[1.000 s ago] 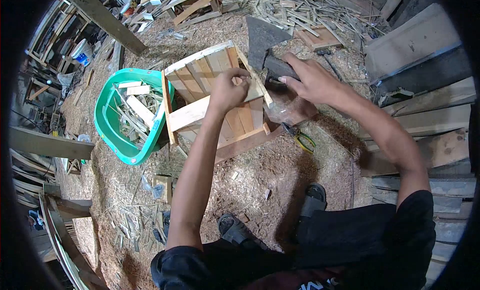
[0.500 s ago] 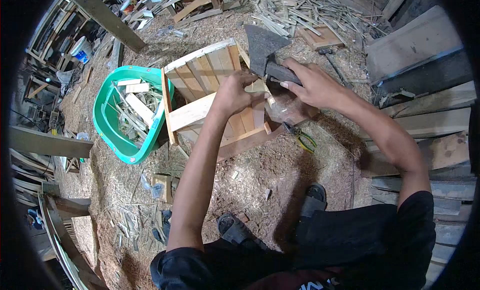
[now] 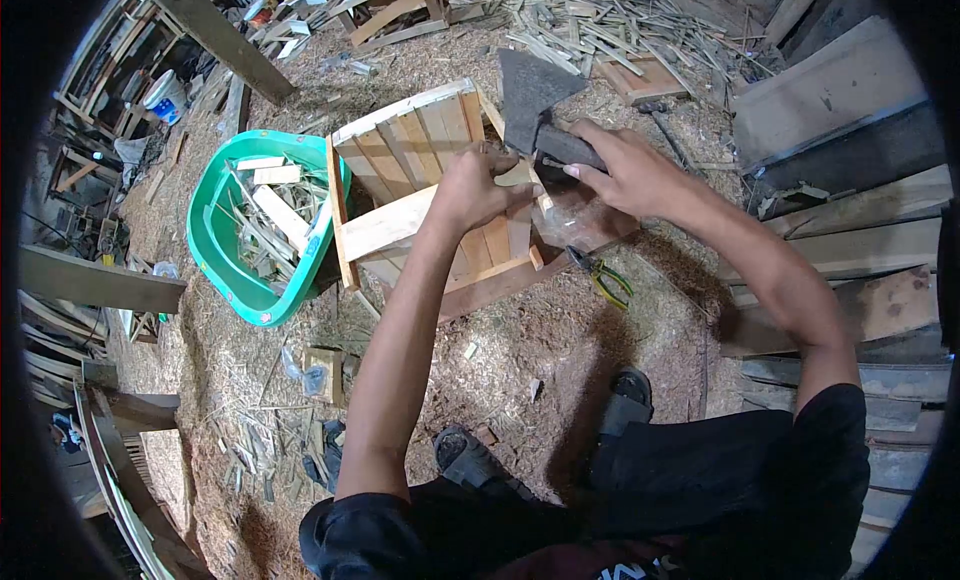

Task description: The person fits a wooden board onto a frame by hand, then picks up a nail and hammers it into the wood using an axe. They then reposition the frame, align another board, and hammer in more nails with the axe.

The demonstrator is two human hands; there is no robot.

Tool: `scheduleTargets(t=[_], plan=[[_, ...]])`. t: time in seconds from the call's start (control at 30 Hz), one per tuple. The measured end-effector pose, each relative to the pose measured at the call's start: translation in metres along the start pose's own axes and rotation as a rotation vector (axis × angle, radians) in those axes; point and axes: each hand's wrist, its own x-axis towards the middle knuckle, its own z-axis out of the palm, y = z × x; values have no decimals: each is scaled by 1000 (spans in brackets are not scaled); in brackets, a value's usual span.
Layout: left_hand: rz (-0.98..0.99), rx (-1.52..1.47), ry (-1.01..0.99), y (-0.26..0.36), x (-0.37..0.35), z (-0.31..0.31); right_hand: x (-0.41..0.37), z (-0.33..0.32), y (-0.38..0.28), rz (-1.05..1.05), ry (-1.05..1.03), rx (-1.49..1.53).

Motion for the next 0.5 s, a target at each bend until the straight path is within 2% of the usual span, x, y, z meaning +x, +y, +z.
scheduleTargets(t=[0.1, 0.2, 0.3, 0.4, 0.5], plan=[[98, 18, 111, -11, 1, 9, -1, -5, -5, -18, 49, -1], [-4, -49, 6, -7, 2, 5, -1, 0, -1, -39, 65, -31], [50, -6, 58, -1, 0, 3, -2, -1, -5, 23, -19, -5], [-91, -9, -41, 3, 0, -1, -1, -2, -2, -45, 73, -47], [-70, -23, -72, 2, 2, -2, 1, -6, -5, -44, 76, -32]])
